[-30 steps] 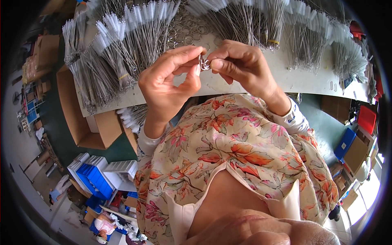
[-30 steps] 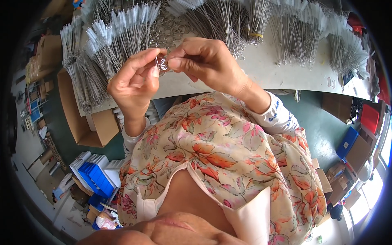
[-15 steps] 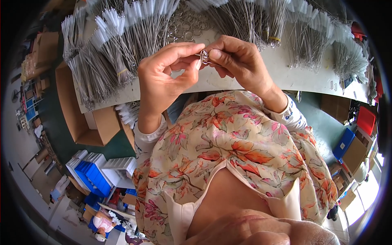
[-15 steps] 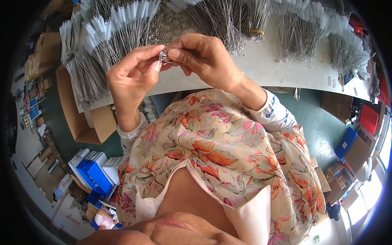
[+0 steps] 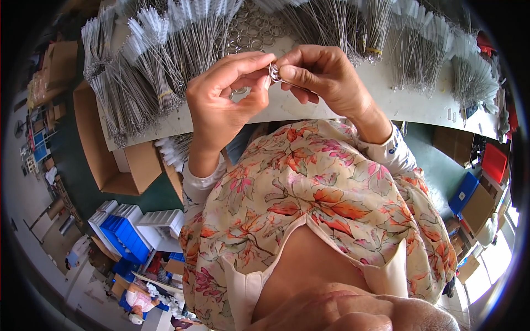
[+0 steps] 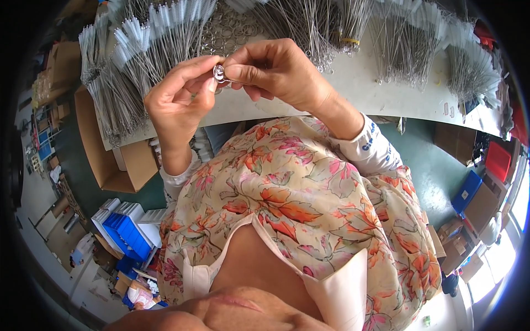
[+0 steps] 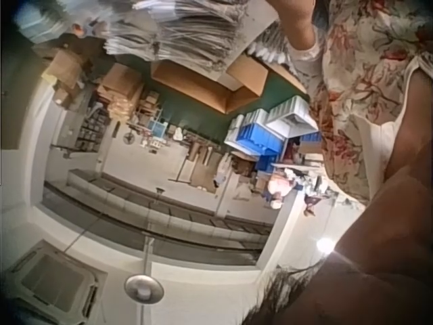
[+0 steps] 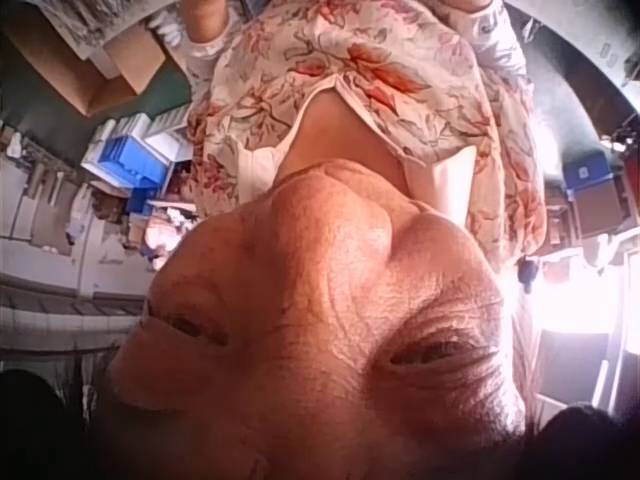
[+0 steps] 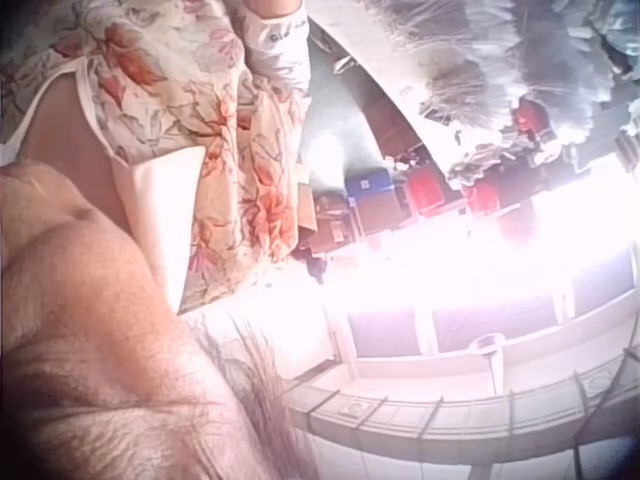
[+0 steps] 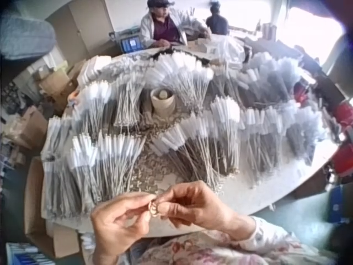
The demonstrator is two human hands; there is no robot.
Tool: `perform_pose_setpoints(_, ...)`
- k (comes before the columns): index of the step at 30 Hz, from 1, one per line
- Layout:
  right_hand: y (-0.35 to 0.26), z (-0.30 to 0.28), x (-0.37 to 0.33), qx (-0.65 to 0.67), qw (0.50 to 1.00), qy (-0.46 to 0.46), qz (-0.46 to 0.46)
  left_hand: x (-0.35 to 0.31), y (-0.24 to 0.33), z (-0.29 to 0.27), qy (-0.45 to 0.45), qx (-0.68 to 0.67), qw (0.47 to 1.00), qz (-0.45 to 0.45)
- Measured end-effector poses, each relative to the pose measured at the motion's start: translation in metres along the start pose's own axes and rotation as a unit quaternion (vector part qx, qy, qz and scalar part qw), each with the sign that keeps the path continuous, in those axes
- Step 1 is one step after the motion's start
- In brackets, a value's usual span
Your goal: The recorder is attaching metal rings to the stems of white brushes.
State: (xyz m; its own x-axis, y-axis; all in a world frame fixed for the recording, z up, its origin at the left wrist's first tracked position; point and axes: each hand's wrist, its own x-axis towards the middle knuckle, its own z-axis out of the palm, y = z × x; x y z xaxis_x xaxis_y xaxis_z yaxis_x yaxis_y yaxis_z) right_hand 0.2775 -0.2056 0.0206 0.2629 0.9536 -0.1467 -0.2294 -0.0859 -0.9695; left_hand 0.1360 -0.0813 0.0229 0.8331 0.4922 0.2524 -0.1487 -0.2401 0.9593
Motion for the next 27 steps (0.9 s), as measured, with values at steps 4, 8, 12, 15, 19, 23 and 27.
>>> perform_pose_setpoints(4,-0.001,-0.001,-0.001,0.044,0.998,-0.017,0.038,-0.003,-0.004,0.006,0.042,0.031,0.997,0.063)
perform_pose_setpoints(8,0.014,0.012,-0.005,0.031,0.995,0.044,-0.084,-0.005,-0.006,0.005,0.043,-0.085,0.995,-0.032)
perform_pose_setpoints(12,0.014,0.015,-0.003,0.036,0.996,0.057,-0.055,-0.005,-0.002,0.004,0.041,-0.088,0.994,-0.041)
perform_pose_setpoints(15,0.015,0.015,-0.002,0.027,0.997,0.049,-0.06,-0.004,-0.003,0.003,0.041,-0.079,0.995,-0.042)
perform_pose_setpoints(19,0.016,0.017,-0.003,0.033,0.996,0.069,-0.046,-0.004,-0.004,0.003,0.032,-0.069,0.996,-0.038)
perform_pose_setpoints(23,0.018,0.018,-0.005,-0.011,0.99,0.119,-0.07,-0.003,-0.002,0.002,0.014,-0.046,0.998,-0.032)
perform_pose_setpoints(27,0.02,0.019,-0.005,-0.002,0.988,0.126,-0.085,-0.003,-0.004,0.004,0.032,-0.054,0.998,-0.024)
